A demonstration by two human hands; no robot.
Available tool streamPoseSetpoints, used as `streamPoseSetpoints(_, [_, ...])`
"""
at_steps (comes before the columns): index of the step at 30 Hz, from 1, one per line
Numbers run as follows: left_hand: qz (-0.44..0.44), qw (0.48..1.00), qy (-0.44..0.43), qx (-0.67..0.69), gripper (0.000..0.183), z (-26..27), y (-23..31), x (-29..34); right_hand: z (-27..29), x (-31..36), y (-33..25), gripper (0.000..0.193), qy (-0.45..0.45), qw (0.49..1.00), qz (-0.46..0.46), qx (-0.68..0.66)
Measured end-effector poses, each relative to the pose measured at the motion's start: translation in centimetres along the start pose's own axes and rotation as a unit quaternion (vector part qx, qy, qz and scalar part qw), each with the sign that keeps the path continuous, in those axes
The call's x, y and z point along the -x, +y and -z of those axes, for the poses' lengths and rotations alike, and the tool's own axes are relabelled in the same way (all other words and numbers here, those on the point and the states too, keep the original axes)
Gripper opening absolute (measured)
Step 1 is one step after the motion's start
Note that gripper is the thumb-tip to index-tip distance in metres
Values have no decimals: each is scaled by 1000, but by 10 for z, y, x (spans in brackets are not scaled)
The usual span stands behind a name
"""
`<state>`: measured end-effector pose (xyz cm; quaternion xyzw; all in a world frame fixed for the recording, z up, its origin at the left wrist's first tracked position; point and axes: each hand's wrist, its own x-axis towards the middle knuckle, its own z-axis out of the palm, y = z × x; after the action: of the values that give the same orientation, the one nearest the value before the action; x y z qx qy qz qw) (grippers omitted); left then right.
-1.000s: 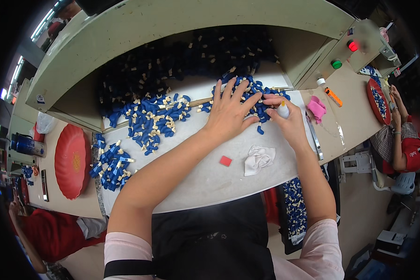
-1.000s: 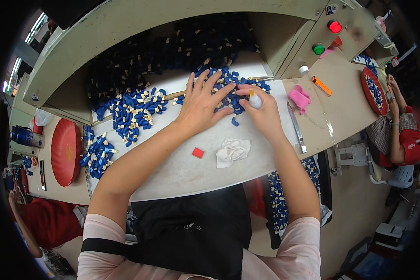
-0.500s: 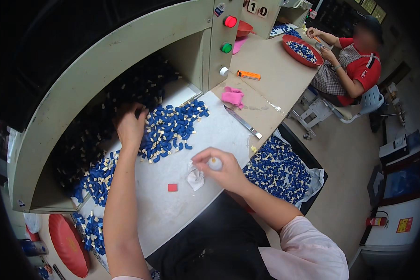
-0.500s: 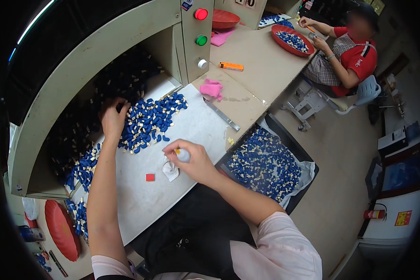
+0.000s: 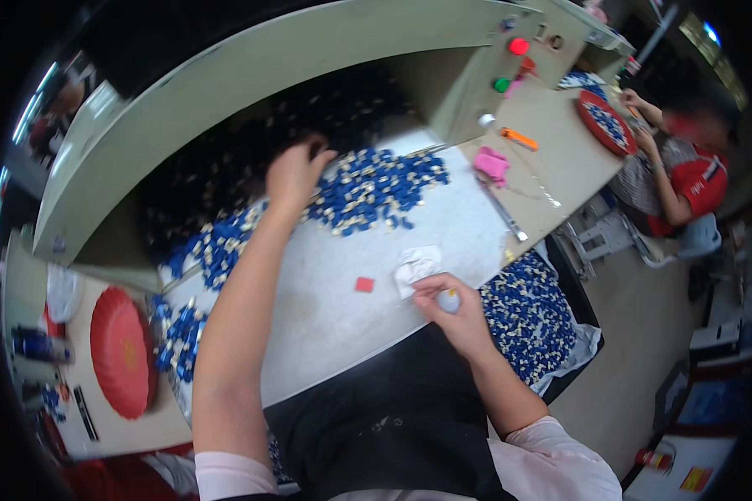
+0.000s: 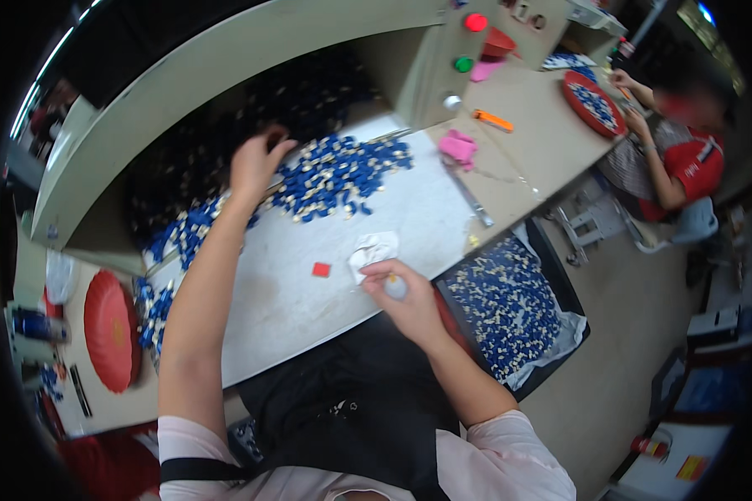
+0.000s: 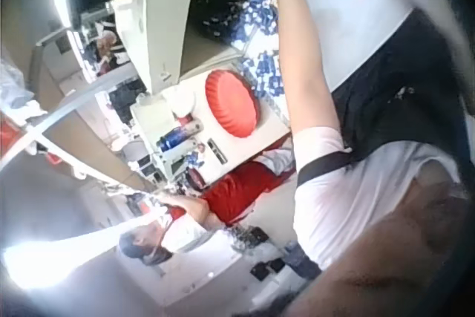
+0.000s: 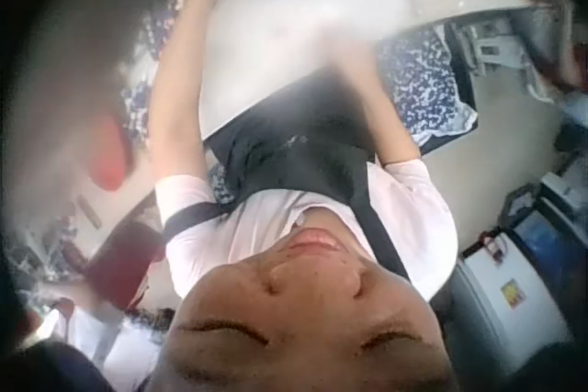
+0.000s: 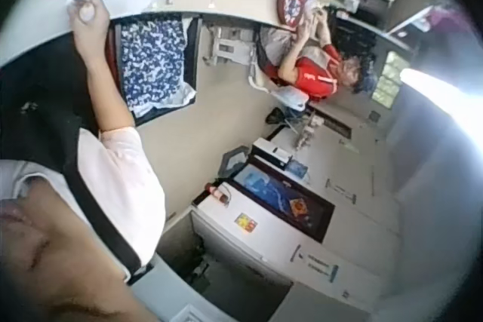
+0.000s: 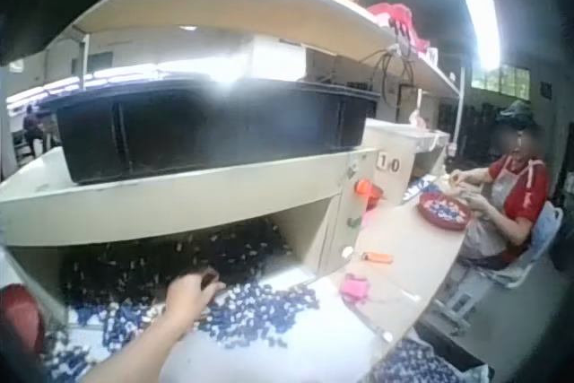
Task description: The person applies glue from a squeeze bottle onto miniature figurine parts and attaches the arm pieces to the bodies by hand.
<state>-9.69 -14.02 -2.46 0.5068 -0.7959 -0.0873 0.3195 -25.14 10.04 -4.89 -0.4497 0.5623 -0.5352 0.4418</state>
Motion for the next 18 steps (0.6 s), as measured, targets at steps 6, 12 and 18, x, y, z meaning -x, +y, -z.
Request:
streamPoseSetpoints(6, [-154,981,104,-52,26,5,28,15,2,2,-4,32,-2,999,-18,-34])
streamPoseSetpoints(12, [-202,976,-71,36,15,0,65,56,24,3,0,33,13,991,-13,-136])
streamPoseSetpoints(18, [-153,938,-312,14,18,-5,95,58,33,7,-4,30,37,977,-50,-202])
